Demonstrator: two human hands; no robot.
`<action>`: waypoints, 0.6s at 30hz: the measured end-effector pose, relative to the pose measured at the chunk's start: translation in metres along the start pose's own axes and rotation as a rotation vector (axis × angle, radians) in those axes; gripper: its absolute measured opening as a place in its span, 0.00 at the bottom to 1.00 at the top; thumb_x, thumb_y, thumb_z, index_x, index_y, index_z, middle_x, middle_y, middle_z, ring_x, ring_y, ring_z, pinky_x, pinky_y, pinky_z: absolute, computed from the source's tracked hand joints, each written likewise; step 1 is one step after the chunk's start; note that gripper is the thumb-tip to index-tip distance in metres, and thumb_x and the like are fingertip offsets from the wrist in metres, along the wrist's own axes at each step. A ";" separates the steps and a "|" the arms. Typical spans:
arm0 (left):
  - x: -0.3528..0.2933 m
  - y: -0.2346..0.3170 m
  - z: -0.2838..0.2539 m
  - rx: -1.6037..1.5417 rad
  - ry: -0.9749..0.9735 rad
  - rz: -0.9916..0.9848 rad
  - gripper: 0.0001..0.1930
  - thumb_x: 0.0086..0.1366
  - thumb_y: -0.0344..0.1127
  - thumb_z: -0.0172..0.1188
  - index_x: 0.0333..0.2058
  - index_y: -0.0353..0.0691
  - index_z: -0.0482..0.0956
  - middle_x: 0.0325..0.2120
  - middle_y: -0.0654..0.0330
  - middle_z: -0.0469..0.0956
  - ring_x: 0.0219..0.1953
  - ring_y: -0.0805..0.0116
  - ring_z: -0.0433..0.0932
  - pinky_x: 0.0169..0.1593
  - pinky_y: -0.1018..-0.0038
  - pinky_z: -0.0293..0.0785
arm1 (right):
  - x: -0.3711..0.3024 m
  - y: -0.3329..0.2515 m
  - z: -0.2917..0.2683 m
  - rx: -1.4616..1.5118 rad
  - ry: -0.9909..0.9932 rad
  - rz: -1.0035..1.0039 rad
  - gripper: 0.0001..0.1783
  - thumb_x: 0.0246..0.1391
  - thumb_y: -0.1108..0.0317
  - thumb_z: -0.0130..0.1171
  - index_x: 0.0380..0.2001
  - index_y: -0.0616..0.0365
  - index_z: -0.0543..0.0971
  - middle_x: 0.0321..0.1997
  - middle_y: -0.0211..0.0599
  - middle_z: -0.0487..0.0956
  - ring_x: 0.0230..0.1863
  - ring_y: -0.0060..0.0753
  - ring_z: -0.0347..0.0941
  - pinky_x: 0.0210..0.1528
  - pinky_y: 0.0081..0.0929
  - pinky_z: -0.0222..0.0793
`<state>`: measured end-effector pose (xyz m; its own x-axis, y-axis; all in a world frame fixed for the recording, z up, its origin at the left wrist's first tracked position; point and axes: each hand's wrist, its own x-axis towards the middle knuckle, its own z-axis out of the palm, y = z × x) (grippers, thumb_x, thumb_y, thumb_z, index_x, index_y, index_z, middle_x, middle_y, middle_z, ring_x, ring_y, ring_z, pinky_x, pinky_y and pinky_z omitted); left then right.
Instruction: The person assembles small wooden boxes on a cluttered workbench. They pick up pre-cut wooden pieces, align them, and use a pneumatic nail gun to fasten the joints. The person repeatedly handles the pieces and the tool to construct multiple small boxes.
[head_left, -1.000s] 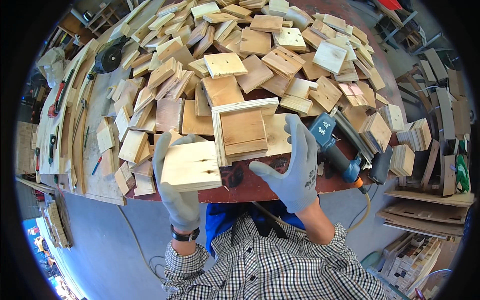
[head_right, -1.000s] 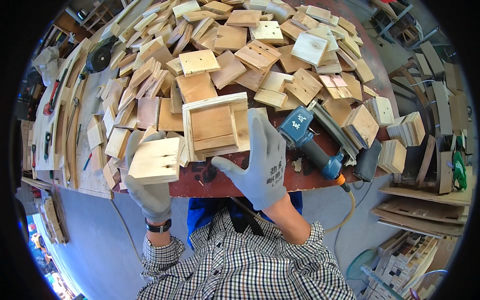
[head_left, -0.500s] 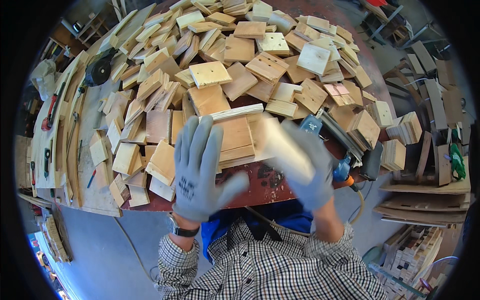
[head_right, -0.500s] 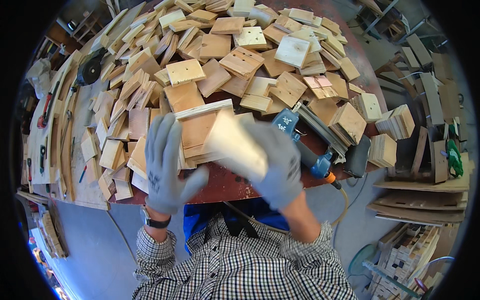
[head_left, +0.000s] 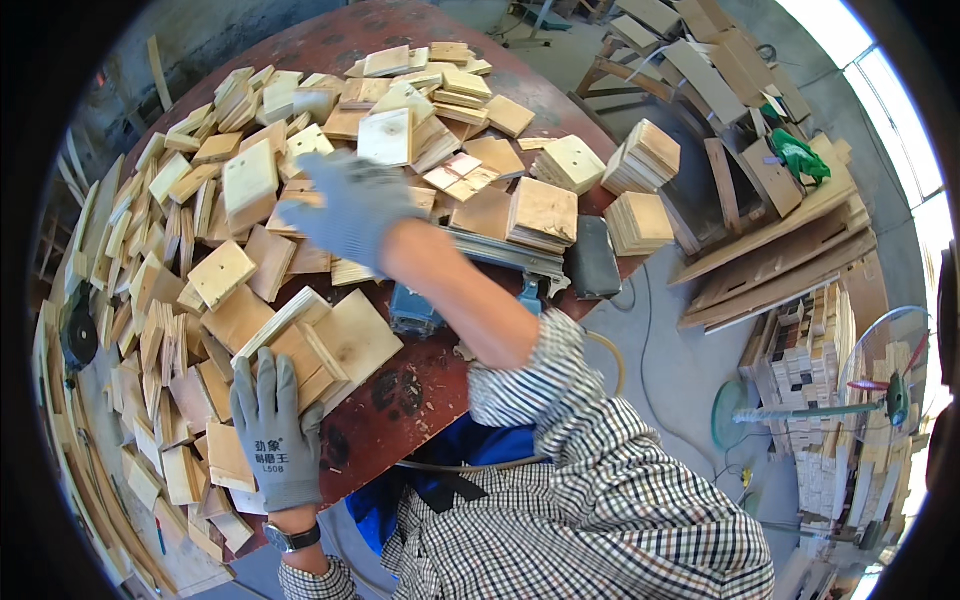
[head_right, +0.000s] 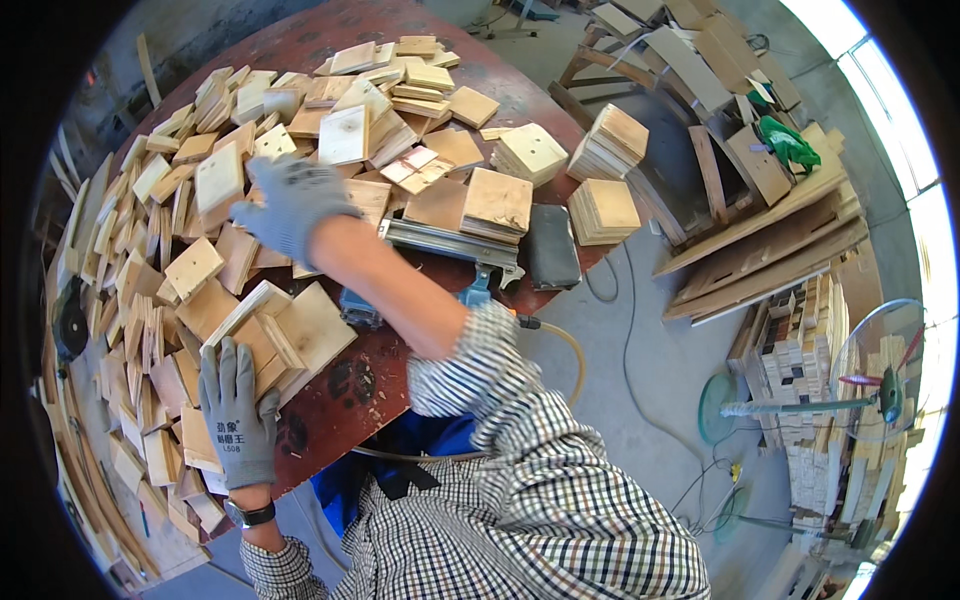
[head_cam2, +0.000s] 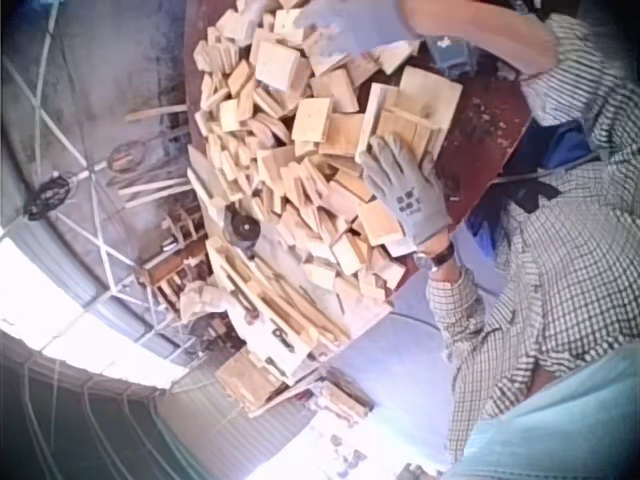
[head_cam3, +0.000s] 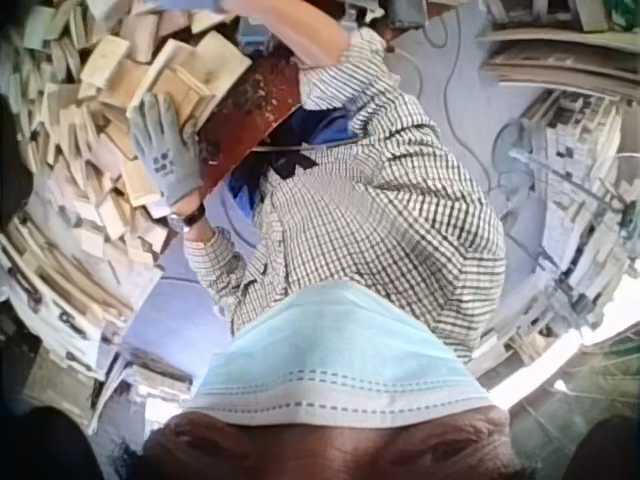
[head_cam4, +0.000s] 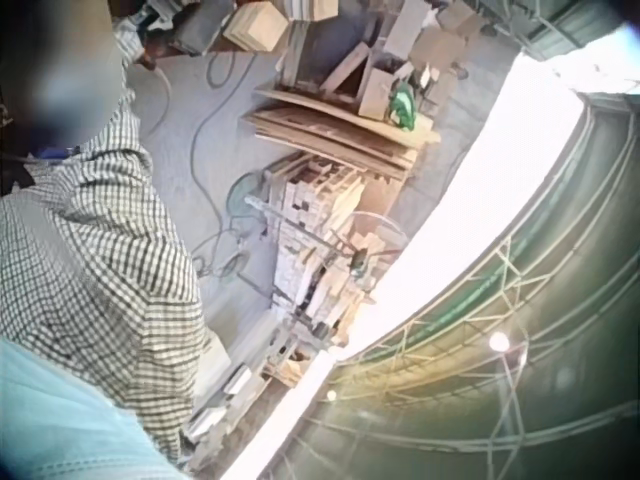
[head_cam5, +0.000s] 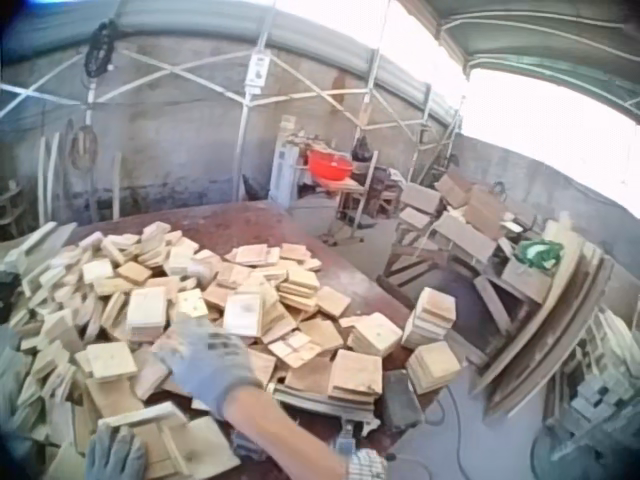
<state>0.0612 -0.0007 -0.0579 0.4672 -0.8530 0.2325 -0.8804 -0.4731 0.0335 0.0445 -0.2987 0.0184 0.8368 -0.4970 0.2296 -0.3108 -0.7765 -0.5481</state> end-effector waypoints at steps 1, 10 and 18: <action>-0.002 -0.001 -0.003 -0.022 0.000 -0.010 0.36 0.65 0.39 0.64 0.72 0.39 0.68 0.75 0.50 0.63 0.79 0.41 0.54 0.80 0.49 0.51 | -0.020 0.007 -0.019 0.024 0.092 -0.035 0.33 0.64 0.41 0.61 0.57 0.58 0.80 0.53 0.55 0.84 0.55 0.56 0.82 0.58 0.51 0.75; -0.006 -0.001 -0.009 -0.177 -0.025 -0.060 0.34 0.64 0.36 0.64 0.70 0.37 0.70 0.74 0.50 0.64 0.79 0.40 0.53 0.78 0.49 0.55 | -0.137 0.208 -0.118 -0.552 -0.121 0.167 0.59 0.46 0.41 0.76 0.75 0.59 0.63 0.75 0.60 0.66 0.77 0.63 0.60 0.77 0.47 0.58; -0.012 -0.012 -0.016 -0.201 -0.080 0.015 0.34 0.68 0.37 0.59 0.72 0.36 0.68 0.75 0.47 0.62 0.79 0.40 0.54 0.79 0.51 0.53 | -0.122 0.216 -0.130 -0.450 -0.258 0.109 0.66 0.40 0.49 0.80 0.79 0.59 0.56 0.80 0.65 0.57 0.81 0.65 0.53 0.81 0.46 0.53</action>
<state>0.0649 0.0193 -0.0452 0.4522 -0.8780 0.1570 -0.8819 -0.4137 0.2262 -0.1836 -0.4563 -0.0234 0.8549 -0.5168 -0.0456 -0.5175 -0.8432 -0.1453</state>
